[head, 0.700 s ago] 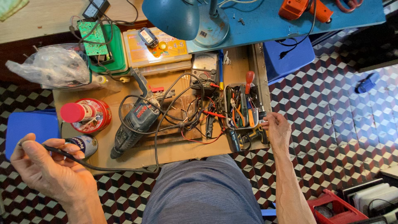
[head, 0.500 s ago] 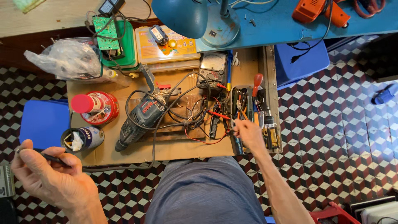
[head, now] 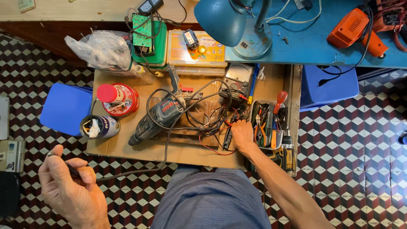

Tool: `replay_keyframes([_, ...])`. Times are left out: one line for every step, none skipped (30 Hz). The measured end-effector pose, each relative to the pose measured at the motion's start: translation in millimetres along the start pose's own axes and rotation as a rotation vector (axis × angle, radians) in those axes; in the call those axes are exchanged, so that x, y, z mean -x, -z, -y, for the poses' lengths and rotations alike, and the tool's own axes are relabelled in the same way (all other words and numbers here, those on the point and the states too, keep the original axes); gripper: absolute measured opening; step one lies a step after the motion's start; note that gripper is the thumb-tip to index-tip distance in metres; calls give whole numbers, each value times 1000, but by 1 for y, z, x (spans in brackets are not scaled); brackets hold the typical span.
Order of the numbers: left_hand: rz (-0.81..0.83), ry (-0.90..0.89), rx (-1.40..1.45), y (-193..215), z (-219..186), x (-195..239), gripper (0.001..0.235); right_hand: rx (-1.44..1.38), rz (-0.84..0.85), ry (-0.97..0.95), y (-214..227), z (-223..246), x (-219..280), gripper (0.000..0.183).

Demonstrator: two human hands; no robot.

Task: The person works at a cluttered workbench, stripping and twisting wires, using a multimeter to test connections, and handling a small white electrical plug. They use a cordless drill to remove screws from the plug, then reassemble it and continue manipulating wires with pliers and a screwdriver.

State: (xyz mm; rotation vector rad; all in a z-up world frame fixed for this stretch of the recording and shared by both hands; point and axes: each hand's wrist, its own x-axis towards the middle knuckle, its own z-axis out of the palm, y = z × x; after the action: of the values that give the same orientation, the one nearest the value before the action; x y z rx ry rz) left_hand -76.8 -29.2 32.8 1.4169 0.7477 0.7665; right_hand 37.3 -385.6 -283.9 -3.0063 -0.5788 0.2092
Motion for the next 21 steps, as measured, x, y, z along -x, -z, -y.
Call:
replay_keyframes([8,0,21,0,0,-1,25,-21,29,5,11,2,0,10])
replay_keyframes([16,3,45,-2,1,-2,25,-118,159,-39,26,2,4,11])
replay_keyframes([23,6,68,-3,1,-3,25,-215,289,-83,44,2,14,15])
replay_keyframes([45,11,86,-3,2,-3,25,-314,423,-124,62,5,26,19])
replay_keyframes([68,16,103,-5,5,-5,26,-512,459,-208,82,6,39,31])
replay_keyframes([93,22,120,-8,8,-7,26,-708,491,-296,101,9,48,54])
replay_keyframes([105,29,134,-11,11,-7,26,-915,466,-334,120,11,57,45])
replay_keyframes([124,36,147,-17,15,-7,26,-1127,433,-377,138,10,69,37])
replay_keyframes([143,43,159,-22,19,-8,26,-1187,356,-420,153,10,76,34])
replay_keyframes([174,58,163,-28,22,-11,25,-1245,273,-465,168,8,84,32])
replay_keyframes([205,72,166,-34,26,-13,24,-1300,188,-509,179,6,91,29])
replay_keyframes([237,87,167,-40,28,-15,23,-1250,133,-554,189,3,96,30])
replay_keyframes([254,117,167,-47,31,-17,23,-1198,80,-599,197,1,101,30])
replay_keyframes([272,144,167,-53,33,-19,24,-1145,25,-641,203,0,104,32])
replay_keyframes([290,171,167,-59,34,-21,24,-1033,-55,-627,207,1,105,29])
replay_keyframes([320,179,150,-65,36,-22,26,-920,-133,-614,209,2,106,25])
replay_keyframes([351,186,134,-71,38,-22,27,-805,-209,-600,211,4,107,23])
replay_keyframes([377,194,119,-77,39,-22,29,-842,-331,-586,213,6,108,20])
replay_keyframes([401,190,109,-82,41,-23,29,-876,-454,-570,216,7,110,18])
replay_keyframes([424,186,96,-87,43,-23,29,-910,-575,-552,218,9,111,15])
replay_keyframes([447,182,83,-91,44,-24,30,-826,-662,-508,220,11,113,14])
